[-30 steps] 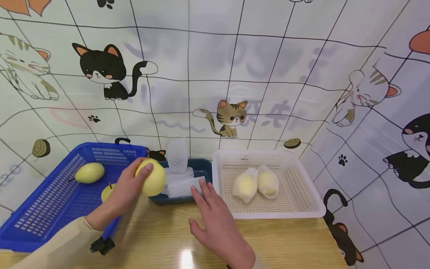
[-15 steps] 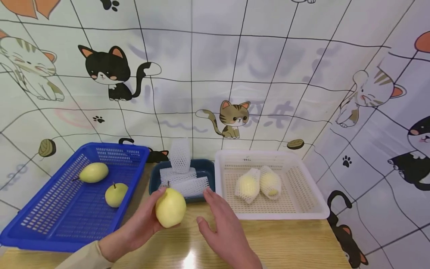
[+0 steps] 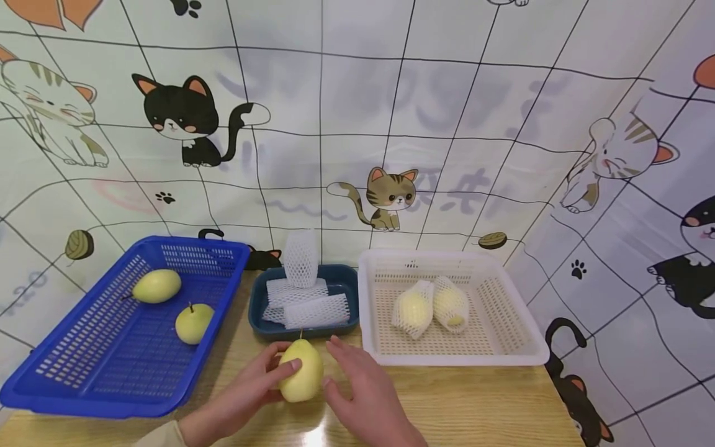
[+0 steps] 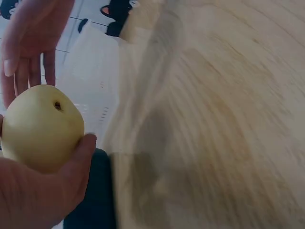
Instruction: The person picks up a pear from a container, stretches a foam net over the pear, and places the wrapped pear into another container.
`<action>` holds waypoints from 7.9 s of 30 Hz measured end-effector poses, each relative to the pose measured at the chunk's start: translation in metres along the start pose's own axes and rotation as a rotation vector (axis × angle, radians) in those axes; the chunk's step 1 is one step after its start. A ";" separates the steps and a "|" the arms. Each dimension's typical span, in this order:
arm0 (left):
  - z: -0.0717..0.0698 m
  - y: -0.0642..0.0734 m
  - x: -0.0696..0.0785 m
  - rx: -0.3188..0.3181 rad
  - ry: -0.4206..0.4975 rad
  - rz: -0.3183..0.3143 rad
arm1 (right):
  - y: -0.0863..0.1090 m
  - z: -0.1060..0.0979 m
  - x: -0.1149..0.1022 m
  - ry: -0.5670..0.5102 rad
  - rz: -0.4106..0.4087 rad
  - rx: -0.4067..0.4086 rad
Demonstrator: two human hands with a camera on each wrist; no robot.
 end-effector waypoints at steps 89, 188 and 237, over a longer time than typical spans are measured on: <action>-0.039 -0.087 0.077 0.486 -0.604 0.426 | -0.011 -0.012 0.014 0.069 -0.150 0.014; -0.015 -0.032 0.044 0.154 -0.928 1.006 | -0.038 -0.001 0.016 -0.132 -0.090 0.328; 0.028 -0.017 0.017 0.300 0.294 0.242 | -0.049 0.015 0.010 -0.494 0.098 0.291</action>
Point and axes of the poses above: each hand's wrist, its own y-axis away from the middle knuckle, its own z-axis out of the palm, x = y × z, the point moved 2 cm from there along -y, towards the middle knuckle, and after that the axes turned 2 degrees about z, right-handed, at the moved point
